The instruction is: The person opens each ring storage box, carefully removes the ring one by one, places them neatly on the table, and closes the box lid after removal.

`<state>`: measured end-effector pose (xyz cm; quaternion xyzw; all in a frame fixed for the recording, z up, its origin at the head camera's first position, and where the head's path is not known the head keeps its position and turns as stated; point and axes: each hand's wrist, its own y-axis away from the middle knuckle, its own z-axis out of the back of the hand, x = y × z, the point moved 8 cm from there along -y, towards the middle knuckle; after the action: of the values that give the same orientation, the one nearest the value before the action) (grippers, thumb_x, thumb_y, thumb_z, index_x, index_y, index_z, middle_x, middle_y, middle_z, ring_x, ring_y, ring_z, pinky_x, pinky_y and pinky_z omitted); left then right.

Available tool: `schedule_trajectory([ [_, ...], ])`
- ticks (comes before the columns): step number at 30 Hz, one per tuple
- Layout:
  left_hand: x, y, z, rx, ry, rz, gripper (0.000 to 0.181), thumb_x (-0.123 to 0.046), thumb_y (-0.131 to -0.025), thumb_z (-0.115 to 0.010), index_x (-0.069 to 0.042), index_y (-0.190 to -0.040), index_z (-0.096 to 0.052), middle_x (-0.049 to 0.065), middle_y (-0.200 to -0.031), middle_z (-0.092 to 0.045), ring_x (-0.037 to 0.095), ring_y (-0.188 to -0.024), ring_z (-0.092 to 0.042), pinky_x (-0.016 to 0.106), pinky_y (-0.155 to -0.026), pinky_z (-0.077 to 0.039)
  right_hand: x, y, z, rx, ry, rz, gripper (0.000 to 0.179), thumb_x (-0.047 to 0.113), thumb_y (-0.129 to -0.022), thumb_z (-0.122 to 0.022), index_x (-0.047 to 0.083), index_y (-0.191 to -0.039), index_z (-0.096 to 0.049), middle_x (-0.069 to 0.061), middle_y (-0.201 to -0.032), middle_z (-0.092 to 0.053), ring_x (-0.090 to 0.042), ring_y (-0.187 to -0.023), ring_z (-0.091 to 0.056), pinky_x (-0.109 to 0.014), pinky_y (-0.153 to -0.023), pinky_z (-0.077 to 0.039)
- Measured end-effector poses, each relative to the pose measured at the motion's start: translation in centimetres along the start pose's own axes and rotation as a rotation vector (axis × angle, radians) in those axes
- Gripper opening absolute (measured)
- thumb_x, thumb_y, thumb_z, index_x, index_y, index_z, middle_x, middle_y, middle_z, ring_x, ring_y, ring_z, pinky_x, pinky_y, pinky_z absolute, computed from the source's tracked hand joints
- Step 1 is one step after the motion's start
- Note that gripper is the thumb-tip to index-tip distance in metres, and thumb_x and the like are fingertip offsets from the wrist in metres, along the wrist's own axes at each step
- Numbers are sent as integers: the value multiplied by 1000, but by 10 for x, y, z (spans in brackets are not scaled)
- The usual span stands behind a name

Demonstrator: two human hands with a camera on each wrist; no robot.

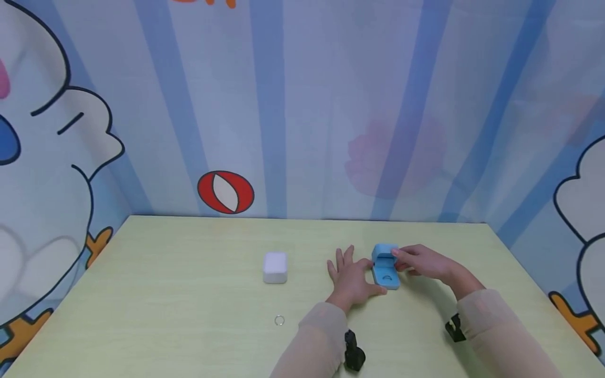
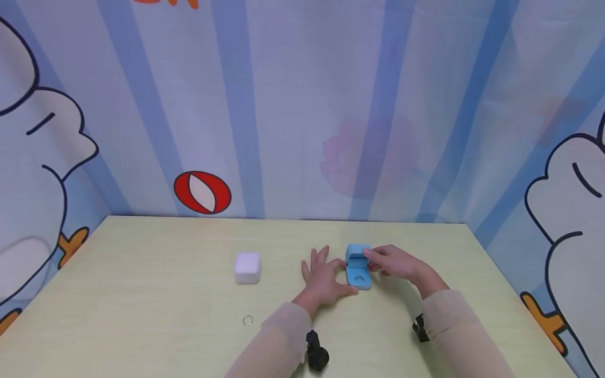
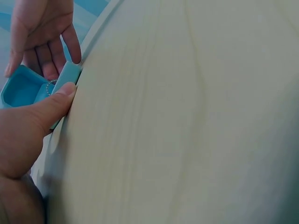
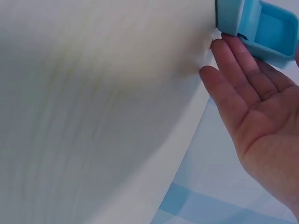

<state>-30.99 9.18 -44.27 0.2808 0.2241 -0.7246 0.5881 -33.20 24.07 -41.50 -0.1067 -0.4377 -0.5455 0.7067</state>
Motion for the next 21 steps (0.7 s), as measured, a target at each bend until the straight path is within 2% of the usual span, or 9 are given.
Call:
schedule_trajectory([
  [14,1,-1,-3,18,36,-30,60,-52,-72,-76,-19,-120,-63,11,-157,-20,39,-146,-2,63,-112,1,4,5,1,-49,31,-3,65,44,-101,-37,-12,-134,-43,-23,-120,-61,-37,-114,-58,-54,-97,-45],
  [21,1,-1,-2,11,30,-19,58,-50,-72,-77,-21,-120,-63,11,-156,-21,40,-146,-2,63,-112,1,7,7,3,-79,49,15,63,43,-100,-39,-12,-131,-47,-21,-116,-63,-34,-109,-61,-50,-92,-48],
])
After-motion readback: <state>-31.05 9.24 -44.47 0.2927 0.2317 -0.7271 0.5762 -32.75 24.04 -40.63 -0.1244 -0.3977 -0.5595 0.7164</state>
